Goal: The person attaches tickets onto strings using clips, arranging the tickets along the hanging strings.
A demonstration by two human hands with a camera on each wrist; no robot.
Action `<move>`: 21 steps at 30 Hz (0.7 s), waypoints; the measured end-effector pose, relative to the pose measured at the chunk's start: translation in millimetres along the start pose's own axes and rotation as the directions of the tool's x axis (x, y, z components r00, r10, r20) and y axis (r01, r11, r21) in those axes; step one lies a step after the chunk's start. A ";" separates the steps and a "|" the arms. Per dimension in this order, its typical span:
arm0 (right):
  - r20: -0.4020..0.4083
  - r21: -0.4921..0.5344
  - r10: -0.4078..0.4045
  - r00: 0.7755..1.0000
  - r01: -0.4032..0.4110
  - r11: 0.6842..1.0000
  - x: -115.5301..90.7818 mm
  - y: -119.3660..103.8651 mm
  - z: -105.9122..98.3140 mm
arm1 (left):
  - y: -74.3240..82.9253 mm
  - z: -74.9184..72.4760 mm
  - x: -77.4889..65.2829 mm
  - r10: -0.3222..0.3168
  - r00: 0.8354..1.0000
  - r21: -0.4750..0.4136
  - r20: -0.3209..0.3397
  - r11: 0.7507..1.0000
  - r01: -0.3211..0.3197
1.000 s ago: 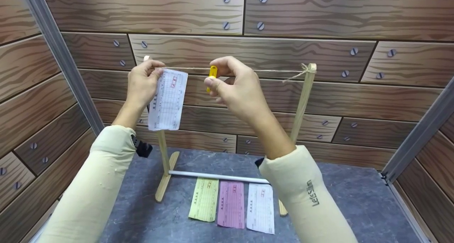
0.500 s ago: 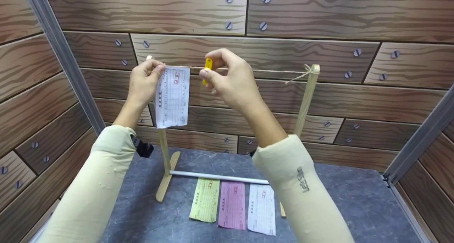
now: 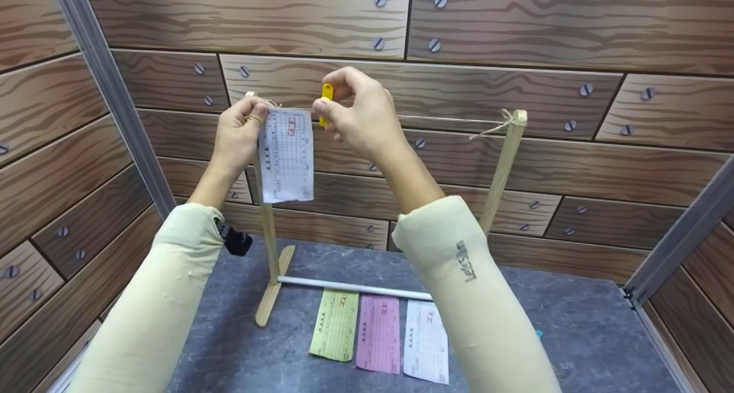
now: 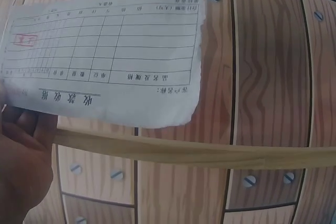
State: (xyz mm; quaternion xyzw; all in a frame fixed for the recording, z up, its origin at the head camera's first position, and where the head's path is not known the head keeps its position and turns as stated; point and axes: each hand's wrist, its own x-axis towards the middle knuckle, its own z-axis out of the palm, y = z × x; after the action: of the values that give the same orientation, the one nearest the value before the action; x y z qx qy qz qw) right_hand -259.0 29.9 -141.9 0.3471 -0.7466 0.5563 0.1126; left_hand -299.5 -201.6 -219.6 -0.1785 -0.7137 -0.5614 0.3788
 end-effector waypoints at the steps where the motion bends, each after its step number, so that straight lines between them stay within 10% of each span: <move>1: 0.000 0.010 0.005 1.000 -0.005 1.000 2.3 0.7 0.7 | -0.2 0.3 -0.3 -0.007 1.000 0.001 0.000 1.000 0.007; 12: -0.016 0.032 0.061 0.998 -0.060 0.998 27.6 4.9 18.1 | 3.6 7.2 -4.2 -0.076 0.997 0.174 -0.030 0.981 0.080; 21: -0.107 -0.191 -0.016 0.994 -0.005 0.981 47.4 5.8 40.0 | 4.6 9.5 -7.3 -0.062 0.998 0.235 -0.029 0.970 0.067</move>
State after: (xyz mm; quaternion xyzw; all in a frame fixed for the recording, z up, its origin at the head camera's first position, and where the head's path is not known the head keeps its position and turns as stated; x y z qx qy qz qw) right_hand -288.8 -24.2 -134.3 0.3063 -0.7885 0.4995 0.1870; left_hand -294.9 -190.1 -222.7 -0.1030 -0.7767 -0.4866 0.3864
